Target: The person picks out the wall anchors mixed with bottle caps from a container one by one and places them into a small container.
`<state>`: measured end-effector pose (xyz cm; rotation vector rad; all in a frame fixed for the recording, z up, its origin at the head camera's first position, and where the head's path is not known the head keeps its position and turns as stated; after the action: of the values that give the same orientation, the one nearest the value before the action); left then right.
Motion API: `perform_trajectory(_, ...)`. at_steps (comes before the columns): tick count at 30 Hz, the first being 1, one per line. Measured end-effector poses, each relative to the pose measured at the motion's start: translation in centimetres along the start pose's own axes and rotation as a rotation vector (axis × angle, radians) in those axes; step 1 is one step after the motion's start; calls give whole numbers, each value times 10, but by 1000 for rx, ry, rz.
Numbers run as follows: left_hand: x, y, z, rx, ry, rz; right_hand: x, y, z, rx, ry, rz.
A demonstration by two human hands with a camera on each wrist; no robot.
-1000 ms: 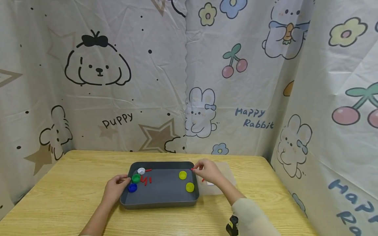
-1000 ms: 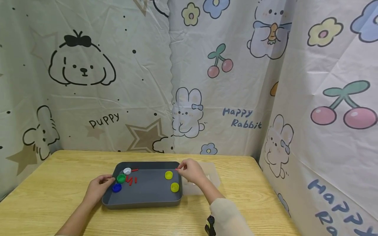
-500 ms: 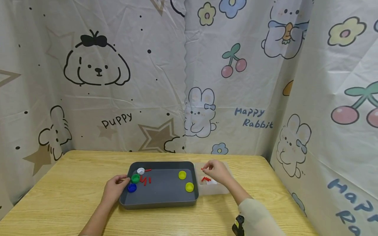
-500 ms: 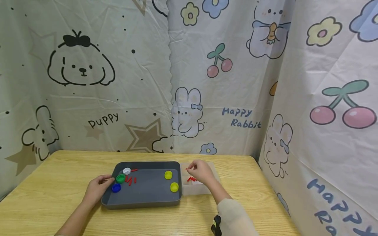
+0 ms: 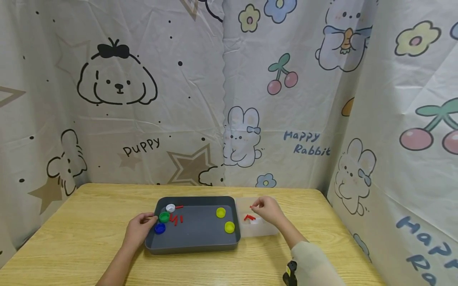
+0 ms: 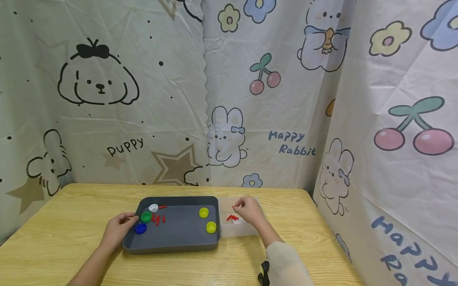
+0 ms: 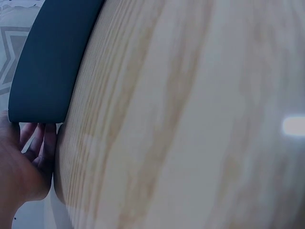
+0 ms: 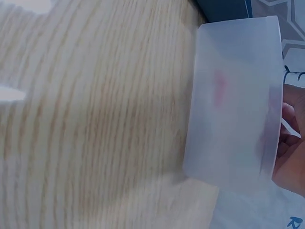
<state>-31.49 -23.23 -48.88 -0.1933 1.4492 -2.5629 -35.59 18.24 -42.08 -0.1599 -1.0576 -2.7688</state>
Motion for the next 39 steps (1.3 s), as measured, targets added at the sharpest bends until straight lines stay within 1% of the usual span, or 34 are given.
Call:
perform_trajectory(7,2,3,0,1,-8,0,0,-12,-7,0,1,-54)
perform_trajectory(12,3,3,-1,0,-13,6,-1,-14,-6,-25,-25,-80)
perform_trajectory(18,1,3,-2,-6,1,7,0,-17,-3,-58,-51,-115)
perform_trajectory(20,1,3,-2,-3,1,18,1,-19,-3,-63,-56,-119)
perform_trajectory(29,1,4,-1,1,-1,18,2,-20,-2,-77,-73,-130)
perform_trajectory(39,2,6,-1,-3,-7,17,1,-16,-3,-89,-63,-132)
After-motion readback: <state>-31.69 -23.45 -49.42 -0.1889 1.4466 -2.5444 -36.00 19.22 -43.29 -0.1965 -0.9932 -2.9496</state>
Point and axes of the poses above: each hand's wrist, its own x-axis towards the middle knuckle, its own z-axis out of the back of the hand, y = z × x, the point moved 7 cm from there along x, towards the middle knuckle, and after that the axes turned 2 degrees about x, right-handed, at the moved point
